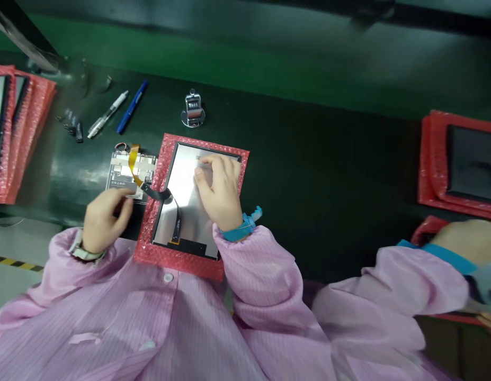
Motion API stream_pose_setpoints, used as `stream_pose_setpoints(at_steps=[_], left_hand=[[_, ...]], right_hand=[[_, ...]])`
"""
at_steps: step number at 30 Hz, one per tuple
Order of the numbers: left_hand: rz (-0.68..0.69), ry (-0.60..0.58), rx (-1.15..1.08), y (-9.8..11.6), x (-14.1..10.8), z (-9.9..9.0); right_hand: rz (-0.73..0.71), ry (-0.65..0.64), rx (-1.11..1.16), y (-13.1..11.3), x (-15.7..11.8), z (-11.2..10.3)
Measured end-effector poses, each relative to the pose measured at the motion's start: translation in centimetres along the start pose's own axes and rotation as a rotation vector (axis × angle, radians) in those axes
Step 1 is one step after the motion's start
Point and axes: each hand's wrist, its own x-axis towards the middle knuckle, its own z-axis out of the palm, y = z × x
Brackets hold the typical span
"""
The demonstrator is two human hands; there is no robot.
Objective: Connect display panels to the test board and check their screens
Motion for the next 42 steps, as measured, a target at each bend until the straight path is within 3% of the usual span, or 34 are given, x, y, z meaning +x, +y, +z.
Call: stream_pose_setpoints(at_steps=[2, 5, 12, 24, 29, 33, 38, 42], left_hand=[[0.024, -0.14, 0.158, 0.3, -0.8, 1.0], [0.016, -0.251, 0.322, 0.8, -0.6, 1.8], [-0.021, -0.305, 0.398, 1.2, 0.2, 2.0], [0.027, -0.266, 0.451, 0.9, 0.2, 2.3], [0.083, -0.13, 0.373, -0.1, -0.1, 2.3], [0.195, 0.043, 0.045, 0.1, -1.8, 2.2], [0.175, 0.017, -0.042, 2.2, -4.7, 3.0], [0.109, -0.007, -0.052, 3.0, -5.4, 3.7]], right_hand=[[-0.014, 0.004, -0.047, 0.5, 0.1, -0.1], [-0.021, -0.013, -0.064, 0.9, 0.1, -0.1], [-0.014, -0.026, -0.07, 1.2, 0.3, -0.1], [-0.018, -0.049, -0.059, 0.6, 0.7, 0.3], [0.012, -0.057, -0.068, 0.4, 0.8, -0.8], [0.148, -0.001, -0.089, 0.6, -2.6, -2.6], [0.306, -0.083, 0.109, 0.2, -8.7, -2.9], [0.367, -0.048, 0.135, -0.7, -10.5, -2.6]])
